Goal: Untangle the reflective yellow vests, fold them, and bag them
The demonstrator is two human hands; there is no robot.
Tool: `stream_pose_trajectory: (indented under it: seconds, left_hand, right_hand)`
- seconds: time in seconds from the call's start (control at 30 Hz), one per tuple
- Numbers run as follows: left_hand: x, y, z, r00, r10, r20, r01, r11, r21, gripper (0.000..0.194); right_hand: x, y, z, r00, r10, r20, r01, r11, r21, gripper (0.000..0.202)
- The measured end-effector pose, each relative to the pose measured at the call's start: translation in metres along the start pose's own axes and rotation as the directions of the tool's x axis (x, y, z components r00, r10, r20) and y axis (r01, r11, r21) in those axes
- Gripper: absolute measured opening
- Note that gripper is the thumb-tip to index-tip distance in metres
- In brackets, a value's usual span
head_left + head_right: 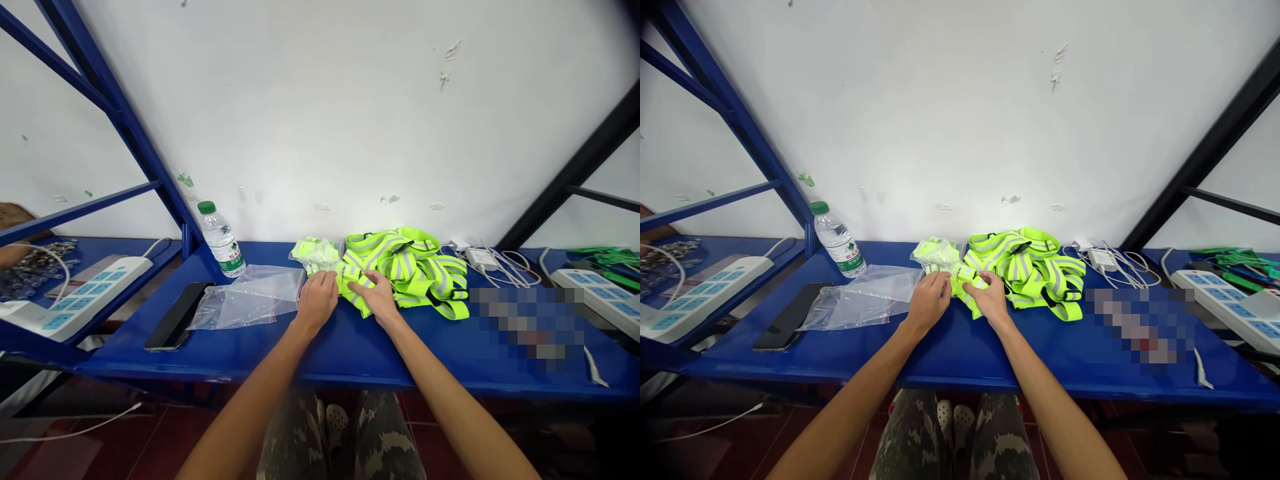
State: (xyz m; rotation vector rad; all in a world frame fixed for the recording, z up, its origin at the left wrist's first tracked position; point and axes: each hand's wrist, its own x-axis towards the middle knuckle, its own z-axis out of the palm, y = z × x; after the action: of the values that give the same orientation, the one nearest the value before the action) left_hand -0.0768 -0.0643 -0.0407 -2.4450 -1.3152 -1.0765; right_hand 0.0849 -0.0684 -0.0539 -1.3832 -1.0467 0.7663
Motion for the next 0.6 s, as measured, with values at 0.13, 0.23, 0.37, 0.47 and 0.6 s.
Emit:
stream_pose_trajectory:
  seconds: [0.13,0.23,0.37,0.47,0.6]
  left_hand:
    - [0.0,0.004,-0.001,0.993,0.122,0.004,-0.121,0.992,-0.043,0.014]
    - [-0.001,0.006,-0.003,0.99,0.144,0.008,-0.143,0.988,-0.06,0.016]
    - [-0.003,0.015,-0.004,0.974,0.227,0.029,-0.226,0.973,-0.04,0.016]
    - [-0.003,0.024,-0.004,0.969,0.244,0.029,-0.243,0.969,-0.056,0.013]
    - [-0.001,0.023,-0.004,0.996,0.091,0.004,-0.087,0.969,-0.23,0.011]
  right_hand:
    - [0.0,0.002,-0.001,0.995,-0.049,-0.087,0.047,0.999,-0.016,0.046]
    - [-0.001,0.002,-0.001,0.995,-0.035,-0.088,0.033,0.999,-0.025,0.046]
    - [-0.001,0.004,-0.003,0.997,-0.035,-0.074,0.021,0.984,-0.177,0.047]
    - [-0.001,0.003,-0.004,0.996,-0.033,-0.088,0.006,0.957,-0.292,0.043]
    - [-0.003,-0.002,-0.006,1.0,-0.016,0.003,0.016,0.991,-0.133,0.041]
